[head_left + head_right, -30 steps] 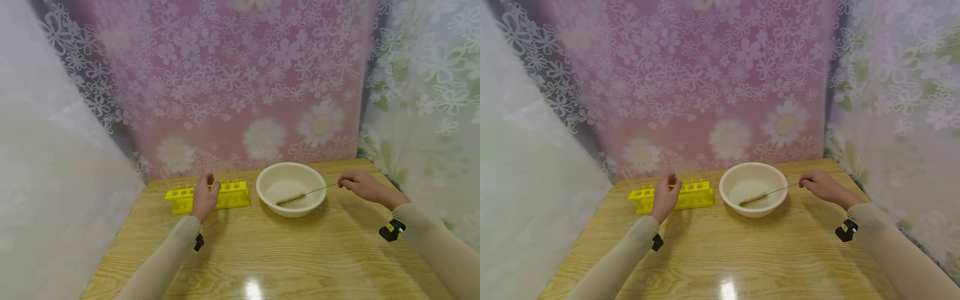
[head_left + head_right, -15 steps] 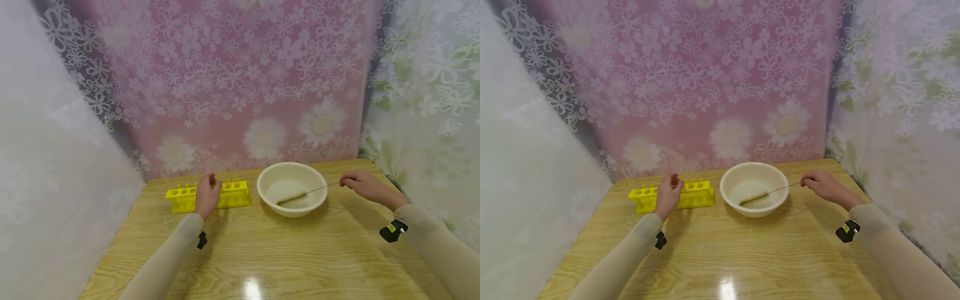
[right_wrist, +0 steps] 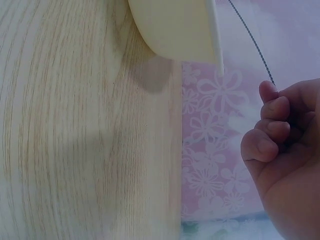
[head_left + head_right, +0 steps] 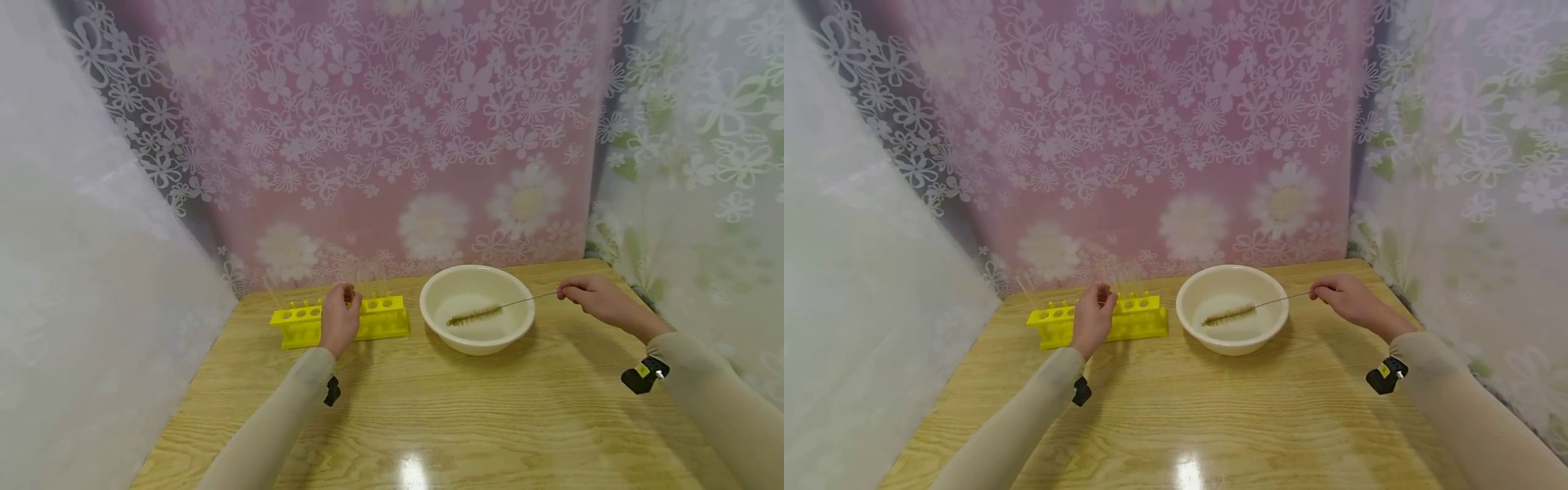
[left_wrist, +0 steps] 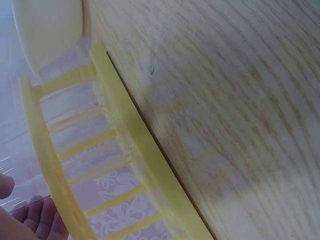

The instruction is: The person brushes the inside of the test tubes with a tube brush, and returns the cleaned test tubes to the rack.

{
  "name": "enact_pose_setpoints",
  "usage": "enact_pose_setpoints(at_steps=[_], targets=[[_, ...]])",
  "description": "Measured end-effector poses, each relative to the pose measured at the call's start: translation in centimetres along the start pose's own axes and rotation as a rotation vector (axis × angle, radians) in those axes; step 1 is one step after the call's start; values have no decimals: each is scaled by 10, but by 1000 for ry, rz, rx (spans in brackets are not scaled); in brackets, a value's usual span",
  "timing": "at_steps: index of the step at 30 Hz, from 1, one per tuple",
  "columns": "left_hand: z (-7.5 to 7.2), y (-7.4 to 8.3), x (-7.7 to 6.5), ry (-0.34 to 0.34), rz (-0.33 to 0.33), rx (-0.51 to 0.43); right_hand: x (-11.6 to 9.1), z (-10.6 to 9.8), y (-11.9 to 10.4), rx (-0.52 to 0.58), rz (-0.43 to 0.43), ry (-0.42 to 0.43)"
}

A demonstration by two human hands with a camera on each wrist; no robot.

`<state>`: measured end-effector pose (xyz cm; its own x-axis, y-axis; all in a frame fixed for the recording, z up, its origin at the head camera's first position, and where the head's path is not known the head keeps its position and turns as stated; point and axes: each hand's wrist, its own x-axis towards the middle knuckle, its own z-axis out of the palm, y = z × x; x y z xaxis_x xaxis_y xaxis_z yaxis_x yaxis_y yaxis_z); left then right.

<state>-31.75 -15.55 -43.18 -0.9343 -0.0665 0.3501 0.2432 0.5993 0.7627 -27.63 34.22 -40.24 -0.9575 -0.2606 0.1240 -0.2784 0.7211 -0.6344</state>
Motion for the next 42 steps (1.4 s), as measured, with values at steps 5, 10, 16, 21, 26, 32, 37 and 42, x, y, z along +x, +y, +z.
enact_pose_setpoints(at_steps=[5, 10, 16, 21, 26, 32, 37, 42], targets=[[-2, 1, 0, 26, 21, -10, 0, -2, 3, 4, -2, 5], [-5, 7, 5, 100, 63, -41, -1, -4, 3, -11, -14, 20], [-10, 12, 11, 180, 131, -81, -2, -6, 4, -33, -8, 20], [-16, 15, 15, 250, 203, -98, -1, -7, 3, -33, -1, 18], [-23, 20, 17, 287, 270, -87, -1, -8, -1, -23, -2, 20], [-25, 26, 13, 268, 375, -9, 0, -9, -3, -41, 8, 26], [-20, 30, 3, 167, 475, 86, 1, -10, -2, 7, 25, 17], [-10, 33, -8, 44, 518, 117, 4, -11, -1, 71, 52, -2]])
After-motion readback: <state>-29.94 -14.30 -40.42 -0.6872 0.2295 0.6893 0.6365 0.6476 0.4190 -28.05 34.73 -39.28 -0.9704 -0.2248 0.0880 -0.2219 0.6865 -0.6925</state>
